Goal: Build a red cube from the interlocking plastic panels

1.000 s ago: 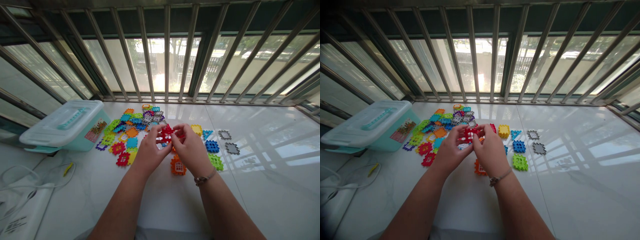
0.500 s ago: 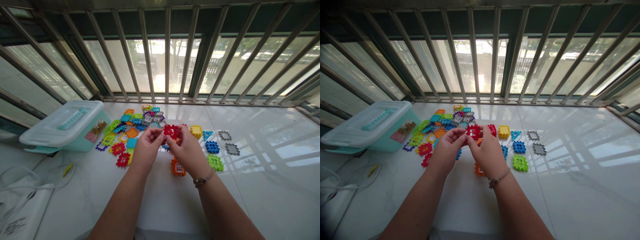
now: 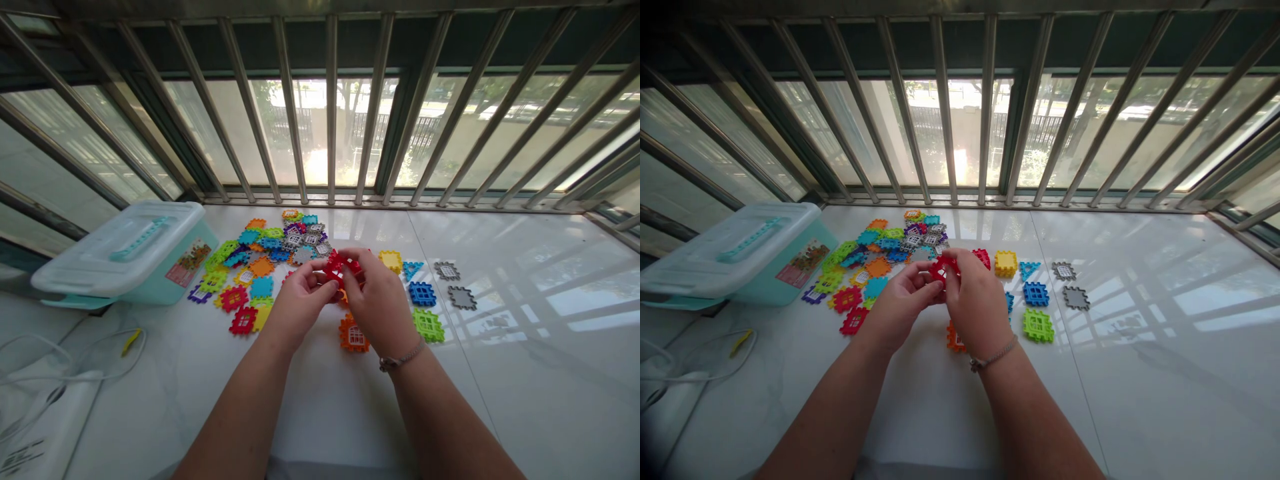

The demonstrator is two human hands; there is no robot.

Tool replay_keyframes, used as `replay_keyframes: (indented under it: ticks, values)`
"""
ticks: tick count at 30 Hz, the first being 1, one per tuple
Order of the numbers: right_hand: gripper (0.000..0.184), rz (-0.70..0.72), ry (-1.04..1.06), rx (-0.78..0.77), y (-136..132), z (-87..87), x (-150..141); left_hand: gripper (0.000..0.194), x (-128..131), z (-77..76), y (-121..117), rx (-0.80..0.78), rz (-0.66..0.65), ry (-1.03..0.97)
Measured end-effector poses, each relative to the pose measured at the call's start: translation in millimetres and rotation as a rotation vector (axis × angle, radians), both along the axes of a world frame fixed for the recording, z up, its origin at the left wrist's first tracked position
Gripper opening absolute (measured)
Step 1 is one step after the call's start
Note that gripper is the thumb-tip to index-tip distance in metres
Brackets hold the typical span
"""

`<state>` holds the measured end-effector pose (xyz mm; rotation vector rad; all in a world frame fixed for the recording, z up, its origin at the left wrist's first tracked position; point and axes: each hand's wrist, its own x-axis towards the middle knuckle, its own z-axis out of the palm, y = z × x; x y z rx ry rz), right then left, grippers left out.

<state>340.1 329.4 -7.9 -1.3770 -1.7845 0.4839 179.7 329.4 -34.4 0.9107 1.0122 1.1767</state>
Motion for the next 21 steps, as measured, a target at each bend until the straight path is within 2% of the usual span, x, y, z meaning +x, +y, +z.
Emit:
replay_keyframes:
  ticks: [3,10,21]
  values:
    - [0.033,0.022,0.010,-0.034,-0.3,0.0,-0.1,0.037,-0.2,-1.7,1.2,0.004,0.009,-0.013]
    - [0.036,0.059,0.064,0.118,-1.4,1.2,-1.5,0.046,-3.1,2.6,3.4,-0.087,0.191,-0.100]
    - [0.027,0.095,0.019,0.148,-4.3,0.6,-5.5,0.052,-1.5,5.1,1.2,-0.062,0.140,-0.141]
